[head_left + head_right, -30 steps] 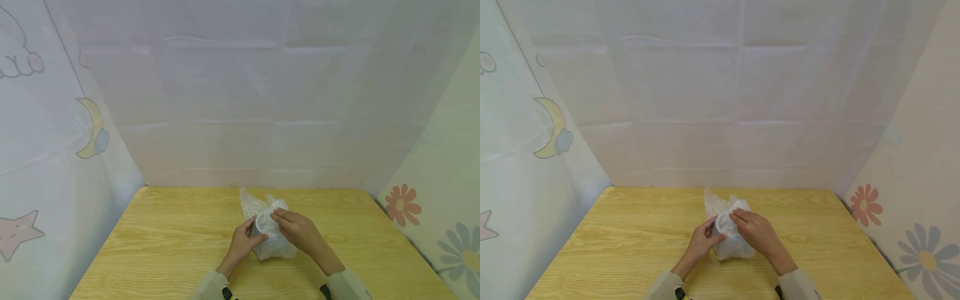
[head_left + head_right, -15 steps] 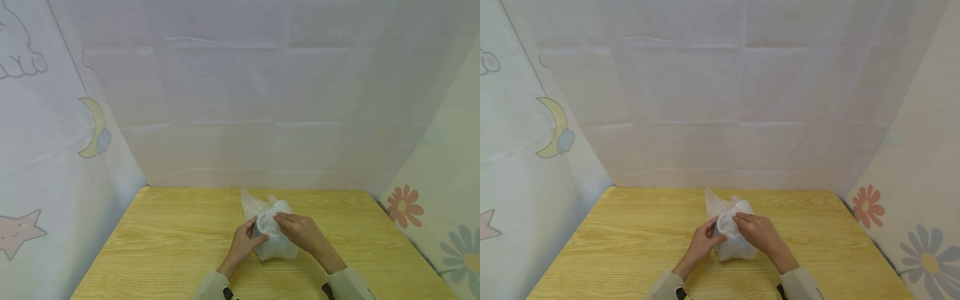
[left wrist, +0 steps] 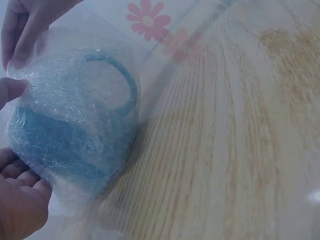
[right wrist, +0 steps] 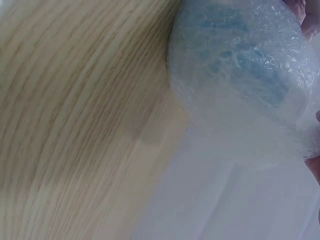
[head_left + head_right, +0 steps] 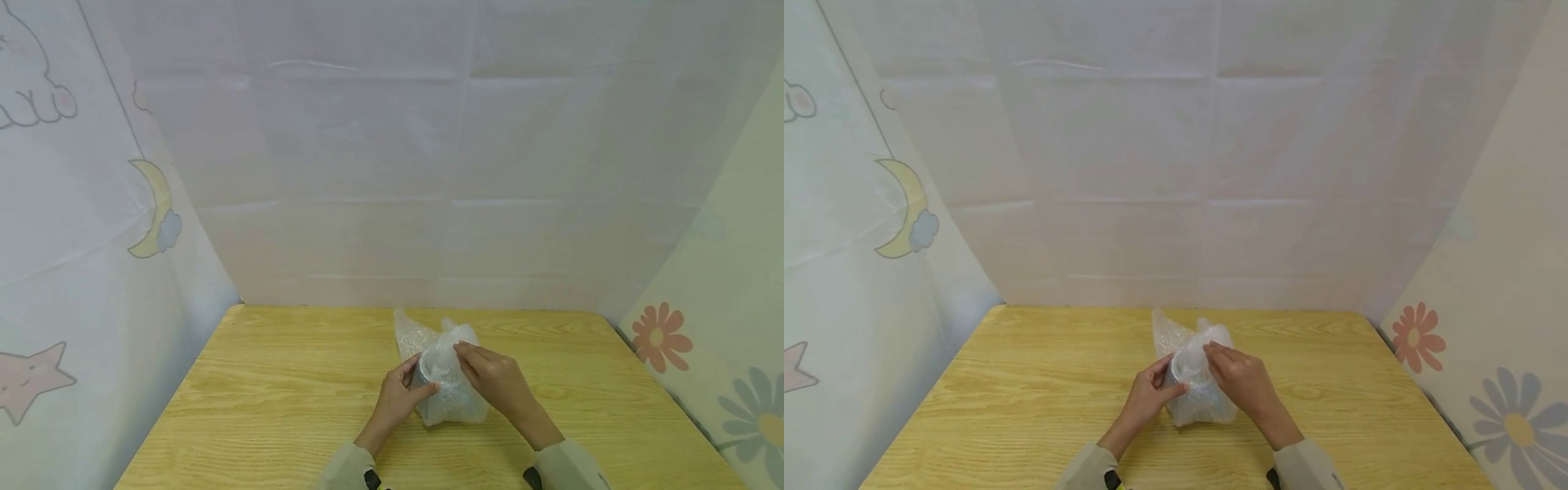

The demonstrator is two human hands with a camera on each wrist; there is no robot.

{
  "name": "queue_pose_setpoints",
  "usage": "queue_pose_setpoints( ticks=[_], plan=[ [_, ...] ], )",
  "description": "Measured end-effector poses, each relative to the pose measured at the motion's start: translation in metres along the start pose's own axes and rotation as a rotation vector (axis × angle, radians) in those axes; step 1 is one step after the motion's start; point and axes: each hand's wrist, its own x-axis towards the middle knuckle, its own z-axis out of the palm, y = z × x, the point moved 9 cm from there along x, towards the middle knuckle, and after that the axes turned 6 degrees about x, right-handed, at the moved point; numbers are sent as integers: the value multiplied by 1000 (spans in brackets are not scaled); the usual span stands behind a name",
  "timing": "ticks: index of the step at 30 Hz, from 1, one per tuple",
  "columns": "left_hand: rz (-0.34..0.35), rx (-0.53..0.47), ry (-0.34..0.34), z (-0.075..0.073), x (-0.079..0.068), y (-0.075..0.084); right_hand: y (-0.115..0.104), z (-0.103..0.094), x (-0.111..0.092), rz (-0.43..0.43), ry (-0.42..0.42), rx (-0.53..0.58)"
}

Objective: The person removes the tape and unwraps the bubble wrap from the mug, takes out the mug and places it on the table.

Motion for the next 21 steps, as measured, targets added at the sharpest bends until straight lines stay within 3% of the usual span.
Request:
queue_pose_setpoints(
  ticks=[21],
  plan=[
    [-24,-1,3,-1,0,-3,1,-5,-3,42,37,5]
  ],
)
